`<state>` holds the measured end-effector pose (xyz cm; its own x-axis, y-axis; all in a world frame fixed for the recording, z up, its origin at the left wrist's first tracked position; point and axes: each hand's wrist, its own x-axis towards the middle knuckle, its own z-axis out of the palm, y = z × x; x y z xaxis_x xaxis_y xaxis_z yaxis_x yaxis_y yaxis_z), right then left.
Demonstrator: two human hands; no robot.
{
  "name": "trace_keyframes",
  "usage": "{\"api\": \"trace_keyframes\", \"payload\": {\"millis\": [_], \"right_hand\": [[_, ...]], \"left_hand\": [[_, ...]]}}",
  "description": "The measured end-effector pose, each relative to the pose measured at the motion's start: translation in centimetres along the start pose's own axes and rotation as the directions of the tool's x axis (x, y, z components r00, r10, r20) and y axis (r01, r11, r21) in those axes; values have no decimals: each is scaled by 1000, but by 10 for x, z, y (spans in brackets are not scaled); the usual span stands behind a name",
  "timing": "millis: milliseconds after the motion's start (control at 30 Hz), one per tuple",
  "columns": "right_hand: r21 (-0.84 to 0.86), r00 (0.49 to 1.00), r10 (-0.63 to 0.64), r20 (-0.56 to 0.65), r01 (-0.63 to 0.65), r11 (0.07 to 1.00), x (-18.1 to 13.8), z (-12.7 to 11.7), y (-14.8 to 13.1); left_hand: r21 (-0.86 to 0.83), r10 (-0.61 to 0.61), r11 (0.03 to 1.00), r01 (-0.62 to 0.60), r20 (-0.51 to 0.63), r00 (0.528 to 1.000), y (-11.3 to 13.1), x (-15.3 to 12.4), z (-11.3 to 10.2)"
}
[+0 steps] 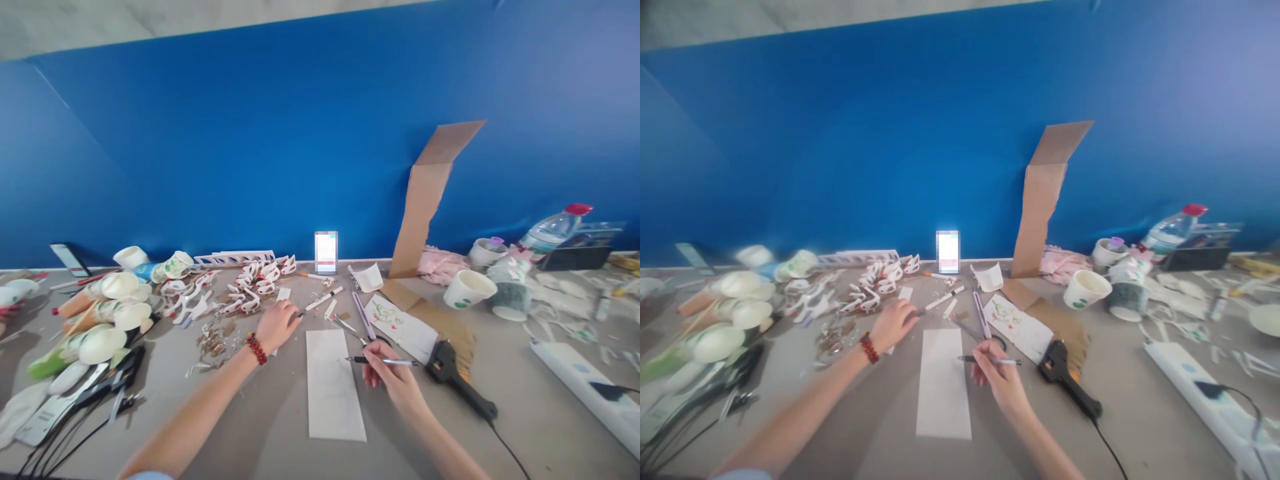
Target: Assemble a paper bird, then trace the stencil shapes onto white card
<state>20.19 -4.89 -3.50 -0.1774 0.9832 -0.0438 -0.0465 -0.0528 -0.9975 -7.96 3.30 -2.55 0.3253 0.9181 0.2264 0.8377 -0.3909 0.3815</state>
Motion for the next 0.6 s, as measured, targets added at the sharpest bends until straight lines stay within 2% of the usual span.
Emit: {"api": "trace_keyframes", "payload": {"millis": [133,233,333,400,433,500,567,600], "right_hand": [[-7,1000,-26,1,26,1000,-1,10,-3],[-10,996,-86,-7,86,996,-4,15,-8],[-13,991,-133,-20,133,991,-11,20,-14],[-19,986,-166,-28,166,986,-16,24,-17],[-26,982,-186,-30,185,982,-18,26,-18],[-49,973,-228,-28,226,973,-21,31,-22],[-77,965,-261,-20,259,963,-22,36,-24],[-92,963,-270,-17,268,959,-22,38,-26]], "left_hand": [[-112,-67,991,70,25,997,2,9,10],[-252,-108,961,116,44,993,10,10,8],[-429,-123,890,153,96,988,26,-2,0],[-563,-108,809,171,144,984,40,-14,-6],[-653,-99,733,188,170,980,47,-20,-8],[-883,-110,382,273,250,962,59,-31,-12],[-942,-129,118,315,300,945,68,-38,-14],[-946,-141,50,321,312,940,71,-40,-15]]}}
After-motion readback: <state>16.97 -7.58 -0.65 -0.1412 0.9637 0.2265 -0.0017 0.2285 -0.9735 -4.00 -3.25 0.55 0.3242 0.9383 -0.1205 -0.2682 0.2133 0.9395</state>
